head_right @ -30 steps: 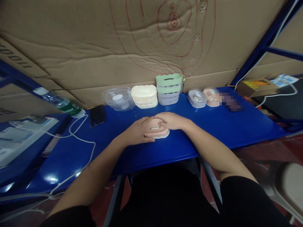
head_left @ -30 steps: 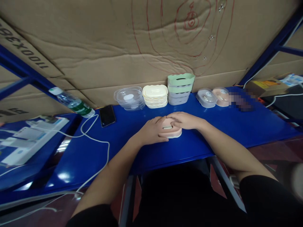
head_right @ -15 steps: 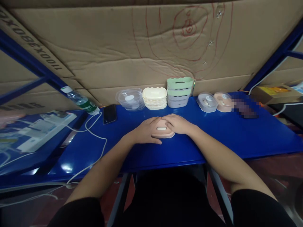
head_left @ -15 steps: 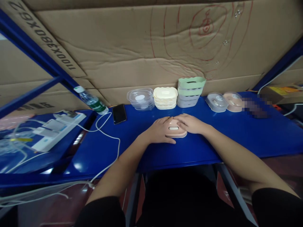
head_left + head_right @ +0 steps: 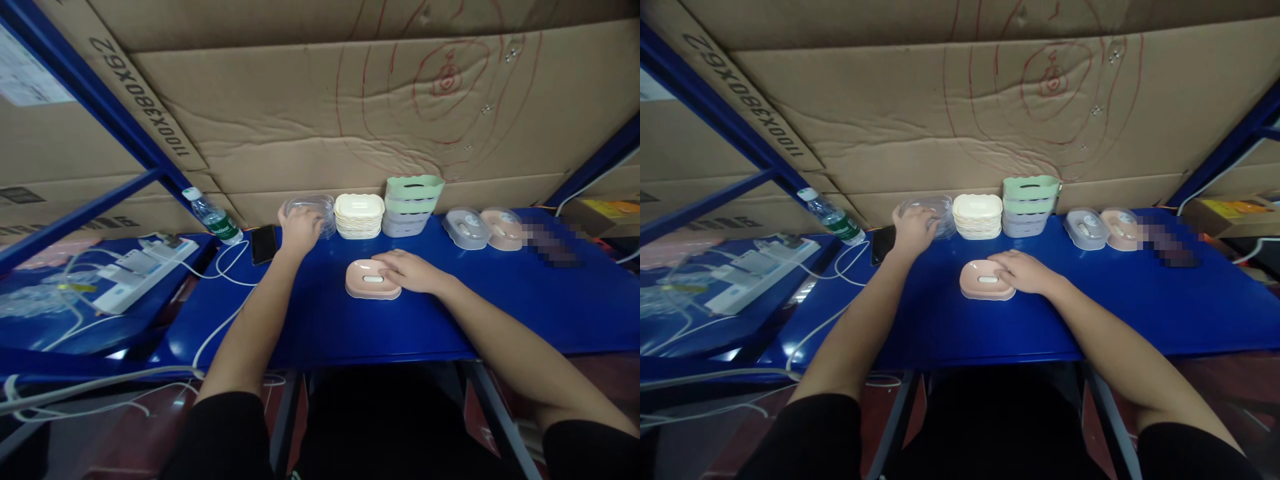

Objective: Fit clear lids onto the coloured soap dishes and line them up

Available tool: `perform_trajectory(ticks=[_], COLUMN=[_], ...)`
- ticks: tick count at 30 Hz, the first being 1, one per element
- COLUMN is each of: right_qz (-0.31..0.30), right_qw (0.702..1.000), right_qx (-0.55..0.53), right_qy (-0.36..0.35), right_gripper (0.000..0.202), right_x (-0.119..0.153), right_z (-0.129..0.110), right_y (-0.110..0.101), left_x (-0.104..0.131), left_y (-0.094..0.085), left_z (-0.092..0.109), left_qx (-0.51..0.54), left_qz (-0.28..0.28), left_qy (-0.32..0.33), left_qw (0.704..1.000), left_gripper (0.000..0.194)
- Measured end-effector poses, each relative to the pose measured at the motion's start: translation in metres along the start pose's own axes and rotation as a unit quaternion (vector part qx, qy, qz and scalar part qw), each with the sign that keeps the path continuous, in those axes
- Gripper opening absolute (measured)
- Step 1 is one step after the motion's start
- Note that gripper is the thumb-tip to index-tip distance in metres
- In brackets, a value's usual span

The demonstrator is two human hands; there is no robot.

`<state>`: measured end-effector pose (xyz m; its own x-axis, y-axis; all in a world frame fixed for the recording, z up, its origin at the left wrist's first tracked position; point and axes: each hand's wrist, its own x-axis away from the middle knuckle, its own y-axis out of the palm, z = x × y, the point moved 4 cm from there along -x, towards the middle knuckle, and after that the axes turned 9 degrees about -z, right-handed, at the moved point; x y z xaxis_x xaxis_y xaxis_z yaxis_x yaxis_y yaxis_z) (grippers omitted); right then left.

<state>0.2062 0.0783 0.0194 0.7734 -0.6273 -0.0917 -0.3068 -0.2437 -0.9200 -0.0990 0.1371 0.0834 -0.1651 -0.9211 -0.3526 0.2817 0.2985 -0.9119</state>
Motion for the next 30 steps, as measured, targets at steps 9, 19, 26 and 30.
perform_trajectory(ticks=[9, 19, 26, 30], right_qz=[0.064, 0.254, 0.259, 0.248], right_qw=[0.997, 0.966, 0.962, 0.964], right_qx=[-0.029, -0.041, -0.02, -0.035], right_qy=[0.012, -0.027, -0.086, -0.085], right_gripper=[0.046, 0.108, 0.115, 0.109], right_x=[-0.001, 0.008, 0.007, 0.01], right_z=[-0.004, -0.013, -0.025, -0.019], right_y=[-0.007, -0.026, -0.019, -0.023], left_x=[0.002, 0.056, 0.094, 0.082], left_y=[-0.023, -0.036, 0.013, 0.032], left_z=[0.008, 0.081, 0.112, 0.086], left_qx=[0.011, 0.368, 0.647, 0.645], left_qz=[0.023, 0.108, -0.139, -0.243], left_qy=[0.043, 0.229, 0.15, 0.161], left_qw=[0.999, 0.895, 0.735, 0.707], left_gripper=[0.025, 0.009, 0.034, 0.073])
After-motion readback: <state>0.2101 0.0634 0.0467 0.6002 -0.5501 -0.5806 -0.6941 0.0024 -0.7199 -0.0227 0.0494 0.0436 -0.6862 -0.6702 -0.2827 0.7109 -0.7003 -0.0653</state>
